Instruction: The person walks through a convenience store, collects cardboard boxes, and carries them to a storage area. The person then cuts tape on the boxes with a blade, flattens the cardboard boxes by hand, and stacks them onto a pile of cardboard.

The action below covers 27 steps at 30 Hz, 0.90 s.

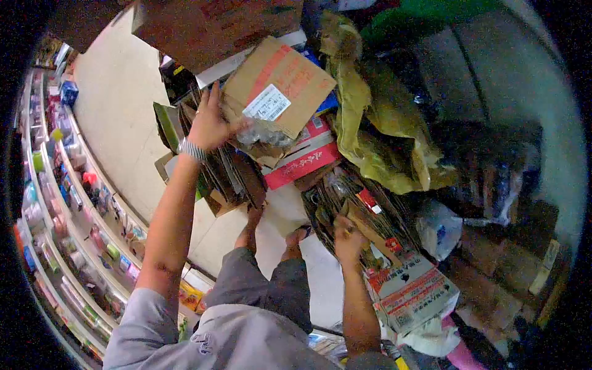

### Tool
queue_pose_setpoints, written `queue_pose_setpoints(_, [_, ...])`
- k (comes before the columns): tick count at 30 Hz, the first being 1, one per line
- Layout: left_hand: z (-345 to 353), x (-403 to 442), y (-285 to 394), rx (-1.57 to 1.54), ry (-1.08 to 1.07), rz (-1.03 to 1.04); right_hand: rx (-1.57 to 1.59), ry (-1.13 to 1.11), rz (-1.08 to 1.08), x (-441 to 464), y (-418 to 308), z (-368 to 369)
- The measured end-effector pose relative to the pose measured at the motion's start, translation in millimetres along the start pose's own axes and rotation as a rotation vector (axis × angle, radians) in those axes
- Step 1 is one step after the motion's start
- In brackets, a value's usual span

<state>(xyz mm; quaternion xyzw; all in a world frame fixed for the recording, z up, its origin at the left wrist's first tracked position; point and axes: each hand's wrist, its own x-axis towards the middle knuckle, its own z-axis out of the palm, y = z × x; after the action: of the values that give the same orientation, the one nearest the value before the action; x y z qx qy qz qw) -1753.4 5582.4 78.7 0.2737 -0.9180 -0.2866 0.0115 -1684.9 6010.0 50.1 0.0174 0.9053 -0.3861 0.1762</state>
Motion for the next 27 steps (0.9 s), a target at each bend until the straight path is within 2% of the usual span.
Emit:
queue_pose_setpoints(1, [3, 18, -19, -0.178, -0.077, 0.000, 0.007, -0.034, 0.008, 0, -31, 11])
queue_pose_setpoints(2, [-18, 23, -10, -0.165, -0.293, -0.211, 0.071, -0.071, 0.051, -2, -64, 20])
queue_pose_setpoints(3, [-10, 22, -24, -0.234, -0.286, -0.230, 0.137, -0.107, 0.093, -4, -92, 28])
queue_pose_setpoints(4, [10, 22, -49, -0.300, -0.282, -0.247, 0.148, -0.086, -0.010, -2, -111, 38])
queue_pose_setpoints(5, [21, 21, -67, -0.358, -0.463, -0.274, 0.159, -0.058, -0.113, 1, -127, 46])
queue_pose_setpoints(6, [56, 13, -97, -0.425, -0.418, -0.225, 0.145, -0.028, -0.155, 7, -140, 53])
queue_pose_setpoints(7, [53, 0, -92, -0.441, -0.448, -0.251, 0.128, 0.008, -0.187, 11, -149, 61])
queue_pose_setpoints(8, [50, -10, -80, -0.743, -0.517, -0.310, 0.098, 0.057, -0.190, 22, -153, 71])
queue_pose_setpoints(9, [32, -19, -53, -0.769, -0.477, -0.336, 0.067, 0.108, -0.189, 33, -153, 82])
queue_pose_setpoints(11, [76, -12, -67, -0.679, -0.361, -0.350, -0.024, 0.002, 0.071, 66, -150, 104])
queue_pose_setpoints(13, [109, -5, -80, -0.832, -0.342, -0.239, -0.100, -0.023, 0.185, 93, -139, 121])
queue_pose_setpoints(14, [91, -10, -66, -0.811, -0.387, -0.245, -0.119, 0.051, 0.148, 105, -132, 132])
queue_pose_setpoints(15, [79, -16, -62, -0.781, -0.436, -0.161, -0.144, 0.113, 0.120, 113, -125, 140])
queue_pose_setpoints(17, [78, -39, -71, -0.873, -0.508, -0.125, 0.056, -0.108, 0.247, 123, -121, 141])
queue_pose_setpoints(18, [66, -52, -58, -0.888, -0.558, -0.215, 0.159, -0.225, 0.354, 121, -125, 133])
queue_pose_setpoints(19, [50, -70, -48, -0.893, -0.610, -0.308, 0.185, -0.274, 0.350, 109, -130, 123])
queue_pose_setpoints(20, [46, -88, -46, -1.040, -0.593, -0.319, 0.211, -0.323, 0.346, 97, -135, 114])
queue_pose_setpoints(21, [46, -102, -46, -1.192, -0.554, -0.338, 0.136, -0.319, 0.218, 87, -137, 104])
queue_pose_setpoints(25, [54, -145, -47, -1.133, -0.694, -0.376, 0.128, -0.343, 0.239, 45, -119, 80])
queue_pose_setpoints(27, [79, -162, -65, -1.278, -0.801, -0.428, 0.063, -0.381, 0.250, 33, -99, 84])
